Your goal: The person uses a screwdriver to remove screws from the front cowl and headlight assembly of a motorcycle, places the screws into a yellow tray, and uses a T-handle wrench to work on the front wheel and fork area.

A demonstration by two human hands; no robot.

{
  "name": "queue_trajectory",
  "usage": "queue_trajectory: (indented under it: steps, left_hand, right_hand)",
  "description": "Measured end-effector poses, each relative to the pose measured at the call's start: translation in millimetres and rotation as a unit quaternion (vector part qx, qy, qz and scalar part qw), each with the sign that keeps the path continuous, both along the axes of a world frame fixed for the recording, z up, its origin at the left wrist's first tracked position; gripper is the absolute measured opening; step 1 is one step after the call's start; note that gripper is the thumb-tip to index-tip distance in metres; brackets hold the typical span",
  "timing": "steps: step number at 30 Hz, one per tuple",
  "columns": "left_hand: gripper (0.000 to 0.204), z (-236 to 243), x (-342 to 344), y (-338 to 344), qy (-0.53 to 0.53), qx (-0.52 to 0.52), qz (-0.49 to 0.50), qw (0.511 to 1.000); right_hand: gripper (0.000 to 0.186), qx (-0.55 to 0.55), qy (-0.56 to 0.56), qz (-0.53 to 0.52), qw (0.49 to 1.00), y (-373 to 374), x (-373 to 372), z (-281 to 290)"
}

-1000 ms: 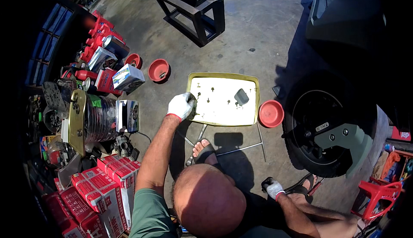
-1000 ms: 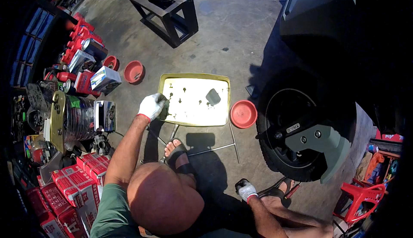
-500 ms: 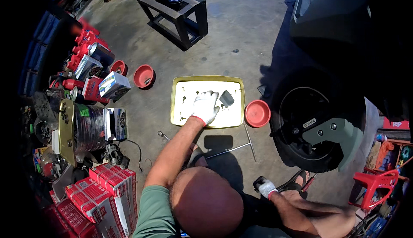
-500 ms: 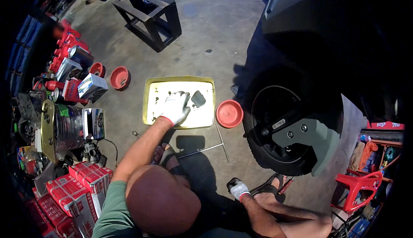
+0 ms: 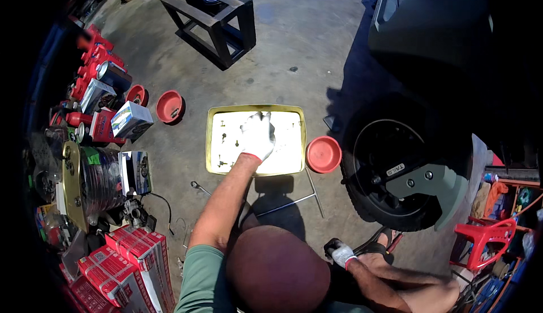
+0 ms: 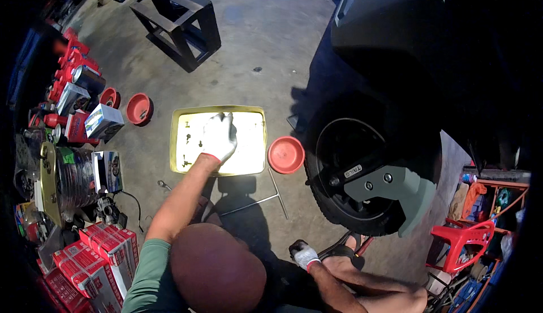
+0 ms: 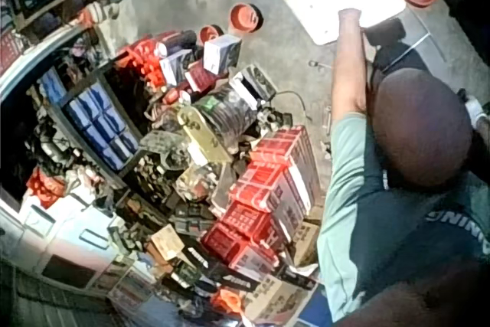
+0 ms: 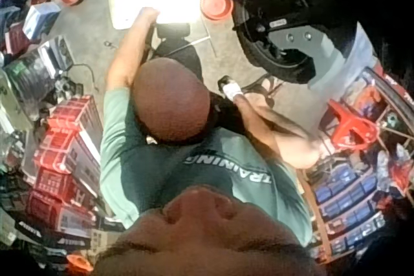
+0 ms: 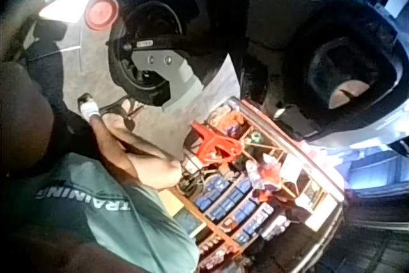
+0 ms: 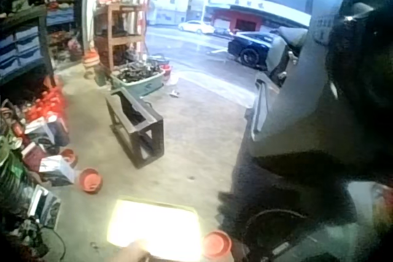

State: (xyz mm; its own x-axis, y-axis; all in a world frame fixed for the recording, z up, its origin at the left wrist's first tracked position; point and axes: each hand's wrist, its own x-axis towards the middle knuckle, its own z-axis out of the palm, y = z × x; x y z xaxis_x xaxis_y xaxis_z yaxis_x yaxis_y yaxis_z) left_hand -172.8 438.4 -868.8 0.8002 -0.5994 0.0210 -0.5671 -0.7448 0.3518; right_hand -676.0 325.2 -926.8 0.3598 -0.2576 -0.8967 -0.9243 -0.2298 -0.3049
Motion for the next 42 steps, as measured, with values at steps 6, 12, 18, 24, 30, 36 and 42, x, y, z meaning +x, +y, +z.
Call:
queue_trajectory:
  steps: [6, 12, 18, 24, 30, 36, 42]
  left_hand:
    - [0.042, -9.1, 10.3, 18.5, -0.103, -0.057, -0.015, 0.993]
    - [0.019, -18.8, 0.8, -23.6, -0.013, -0.052, -0.128, 0.990]
    - [0.016, -24.7, 8.2, -32.8, 0.011, 0.027, -0.166, 0.986]
    - [0.016, -53.1, 1.7, -27.9, -0.008, 0.139, -0.095, 0.986]
    - [0.012, -17.2, -10.3, -9.4, 0.070, -0.146, -0.011, 0.987]
    - [0.012, 45.1, -15.6, -11.8, 0.074, -0.189, -0.029, 0.979]
    - [0.014, 142.1, -8.0, -17.7, 0.170, -0.276, -0.015, 0.946]
  right_hand:
    - [0.018, -0.015, -0.025, 0.044, 0.999, 1.8, -6.8, -15.5]
    - [0.042, -0.028, 0.014, 0.068, 0.997, -3.9, 10.7, 11.2]
    - [0.045, -0.051, 0.031, 0.039, 0.997, -12.1, 3.7, 17.0]
    - [0.039, -0.136, -0.029, 0.188, 0.972, -14.2, -0.6, 31.7]
    - [0.038, -0.147, -0.049, 0.277, 0.948, -80.6, 53.0, 163.6]
    - [0.037, -0.154, -0.022, 0.160, 0.975, -127.3, 84.2, 362.0]
    - [0.034, -0.270, -0.207, 0.019, 0.940, -209.7, 18.0, 438.6]
